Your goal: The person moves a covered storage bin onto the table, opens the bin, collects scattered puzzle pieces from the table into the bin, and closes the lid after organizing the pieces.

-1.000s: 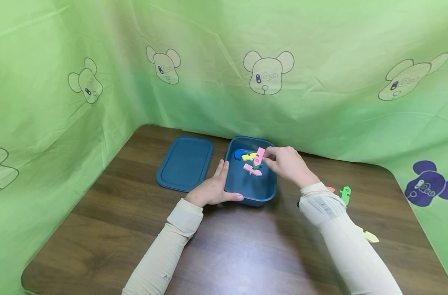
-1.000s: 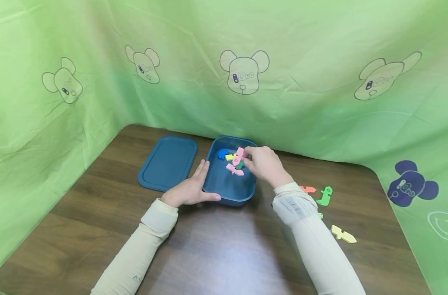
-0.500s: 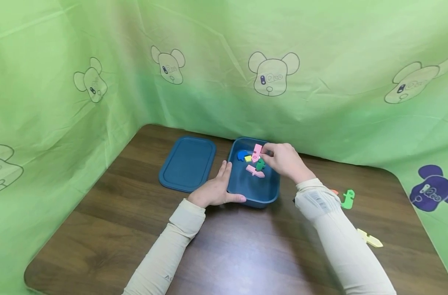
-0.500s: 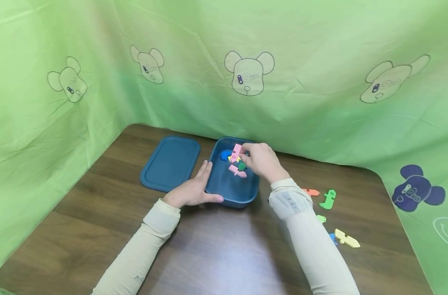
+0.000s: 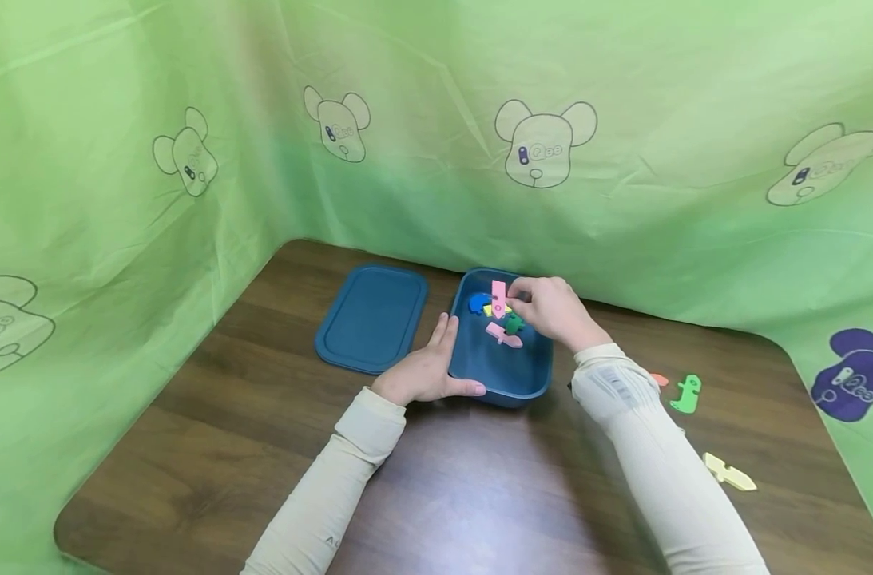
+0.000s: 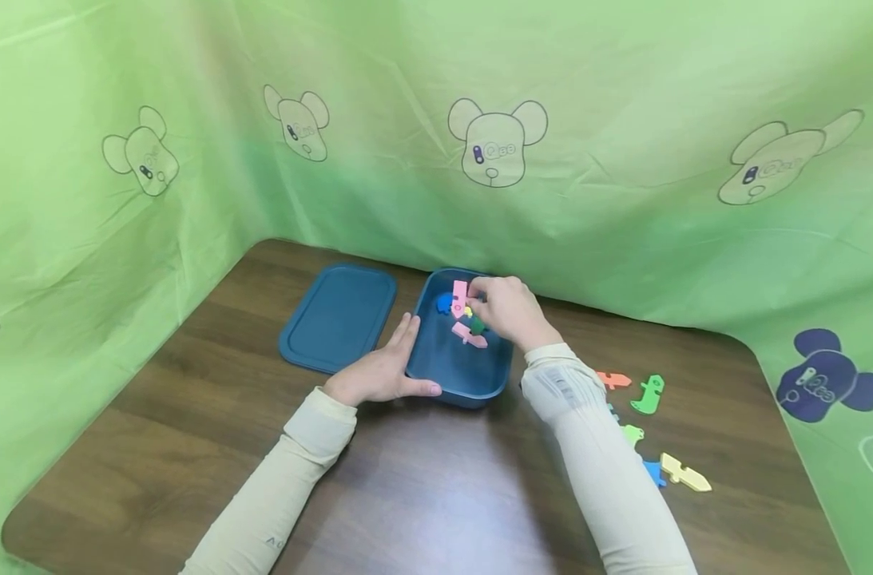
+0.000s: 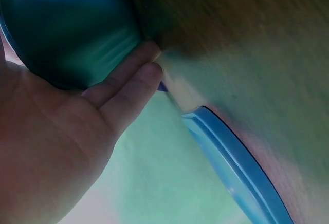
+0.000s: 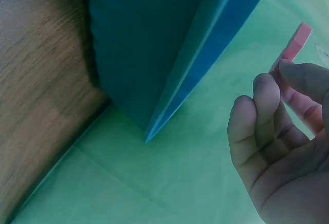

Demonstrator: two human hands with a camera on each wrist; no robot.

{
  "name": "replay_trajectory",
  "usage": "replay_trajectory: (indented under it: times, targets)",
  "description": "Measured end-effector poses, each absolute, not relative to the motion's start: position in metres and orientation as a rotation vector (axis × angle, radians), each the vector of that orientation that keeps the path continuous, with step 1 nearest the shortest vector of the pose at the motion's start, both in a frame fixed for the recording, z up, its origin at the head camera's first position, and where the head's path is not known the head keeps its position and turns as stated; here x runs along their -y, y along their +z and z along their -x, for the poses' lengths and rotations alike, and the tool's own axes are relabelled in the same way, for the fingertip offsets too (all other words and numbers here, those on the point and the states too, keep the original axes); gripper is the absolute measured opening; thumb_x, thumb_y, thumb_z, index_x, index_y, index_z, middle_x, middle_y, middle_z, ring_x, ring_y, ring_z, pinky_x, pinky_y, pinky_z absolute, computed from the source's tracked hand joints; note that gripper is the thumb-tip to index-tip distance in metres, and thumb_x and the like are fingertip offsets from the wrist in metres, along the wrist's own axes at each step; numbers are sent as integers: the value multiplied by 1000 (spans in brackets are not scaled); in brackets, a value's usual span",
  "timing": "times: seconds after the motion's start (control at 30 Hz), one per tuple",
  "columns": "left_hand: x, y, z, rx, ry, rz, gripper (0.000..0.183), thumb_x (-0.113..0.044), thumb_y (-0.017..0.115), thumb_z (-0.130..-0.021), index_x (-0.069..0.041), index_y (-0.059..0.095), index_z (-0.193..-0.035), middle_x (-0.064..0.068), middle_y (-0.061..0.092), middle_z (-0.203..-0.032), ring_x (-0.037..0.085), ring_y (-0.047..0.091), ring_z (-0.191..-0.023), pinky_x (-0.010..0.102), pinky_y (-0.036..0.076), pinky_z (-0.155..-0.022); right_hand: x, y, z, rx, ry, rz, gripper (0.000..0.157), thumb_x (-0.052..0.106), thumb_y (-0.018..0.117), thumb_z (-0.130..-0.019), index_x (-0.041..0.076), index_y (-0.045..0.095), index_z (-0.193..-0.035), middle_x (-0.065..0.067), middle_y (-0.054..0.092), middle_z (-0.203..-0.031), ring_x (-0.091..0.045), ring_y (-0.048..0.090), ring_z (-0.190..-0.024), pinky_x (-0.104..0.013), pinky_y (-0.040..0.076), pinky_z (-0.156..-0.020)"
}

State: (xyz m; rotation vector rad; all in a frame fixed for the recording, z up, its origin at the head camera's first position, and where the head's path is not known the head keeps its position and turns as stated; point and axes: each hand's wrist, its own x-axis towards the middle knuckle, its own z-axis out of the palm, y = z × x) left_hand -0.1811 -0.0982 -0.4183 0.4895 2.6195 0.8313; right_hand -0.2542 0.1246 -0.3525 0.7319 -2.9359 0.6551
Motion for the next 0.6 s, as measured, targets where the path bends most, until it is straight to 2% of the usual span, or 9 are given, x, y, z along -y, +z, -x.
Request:
replay_trajectory:
  times: [0.43, 0.6]
  targets:
    - [98, -421, 184, -2630, 820, -493, 117, -72, 59, -75, -21, -14, -150, -1, -20, -155, 28, 56, -111, 35, 46, -87, -118, -356, 264, 2983, 640, -715, 10, 14, 65, -90, 8, 70, -97, -3, 60, -69, -19, 51, -56, -33, 42, -50]
    - [98, -421, 184, -2623, 820, -487, 118, -71, 60, -75, -20, -14, -150, -1, -20, -155, 26, 58, -106, 31, 48, -78, -114, -357, 268, 3007, 635, -734, 11, 15, 65, -91, 9, 70, -99, -3, 59, -68, -18, 50, -54, -32, 42, -50]
